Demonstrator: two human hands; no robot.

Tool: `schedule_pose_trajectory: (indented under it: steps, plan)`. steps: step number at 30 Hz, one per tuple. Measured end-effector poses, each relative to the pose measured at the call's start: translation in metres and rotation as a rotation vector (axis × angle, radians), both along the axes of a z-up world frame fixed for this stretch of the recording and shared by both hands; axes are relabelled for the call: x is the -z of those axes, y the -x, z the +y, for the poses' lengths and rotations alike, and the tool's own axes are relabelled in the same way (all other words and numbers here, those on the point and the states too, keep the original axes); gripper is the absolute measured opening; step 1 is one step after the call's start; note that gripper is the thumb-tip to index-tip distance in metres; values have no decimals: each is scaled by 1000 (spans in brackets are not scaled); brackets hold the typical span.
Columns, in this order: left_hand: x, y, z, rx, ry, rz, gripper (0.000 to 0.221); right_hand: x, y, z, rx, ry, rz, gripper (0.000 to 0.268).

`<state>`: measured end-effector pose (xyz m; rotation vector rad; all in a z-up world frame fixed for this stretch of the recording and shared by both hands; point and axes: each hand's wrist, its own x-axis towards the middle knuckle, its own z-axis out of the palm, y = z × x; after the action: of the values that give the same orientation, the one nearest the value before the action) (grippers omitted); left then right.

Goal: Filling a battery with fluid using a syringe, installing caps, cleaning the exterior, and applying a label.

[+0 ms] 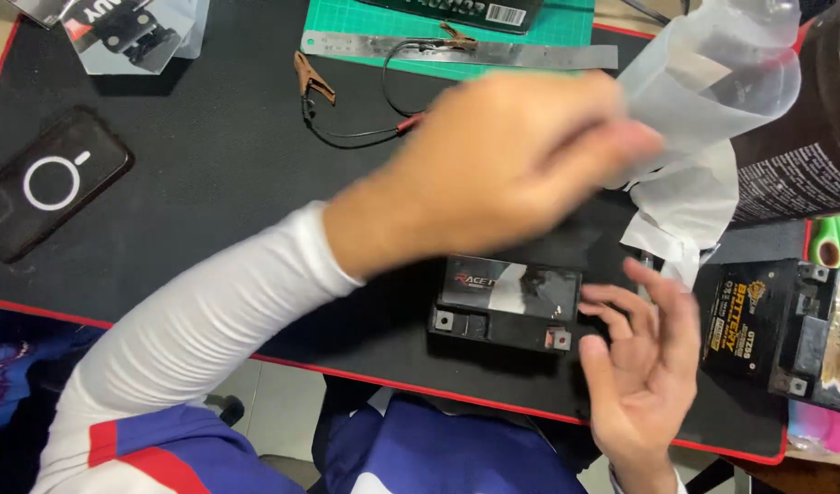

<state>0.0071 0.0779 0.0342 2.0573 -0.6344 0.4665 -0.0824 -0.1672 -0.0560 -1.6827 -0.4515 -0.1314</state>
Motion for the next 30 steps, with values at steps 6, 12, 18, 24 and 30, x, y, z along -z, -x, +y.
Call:
schedule_pose_trajectory:
  steps: [6, 12, 18, 24, 30]
  plan:
    - [52, -13, 104, -347, -605, -43, 14, -18, -16, 14, -287, 264, 237, 119]
    - [71, 8, 167, -773, -817, 233, 38, -20, -22, 30, -79, 569, 265, 99]
    - [101, 2, 185, -1010, -769, 614, 72, -21, -20, 38, -37, 583, 285, 86]
    - [95, 9, 168, -874, -305, 561, 38, -34, -24, 55, 15, 649, 377, 85]
    - [72, 17, 153, -615, 334, 659, 24, -37, -35, 68, 0, 722, 343, 86]
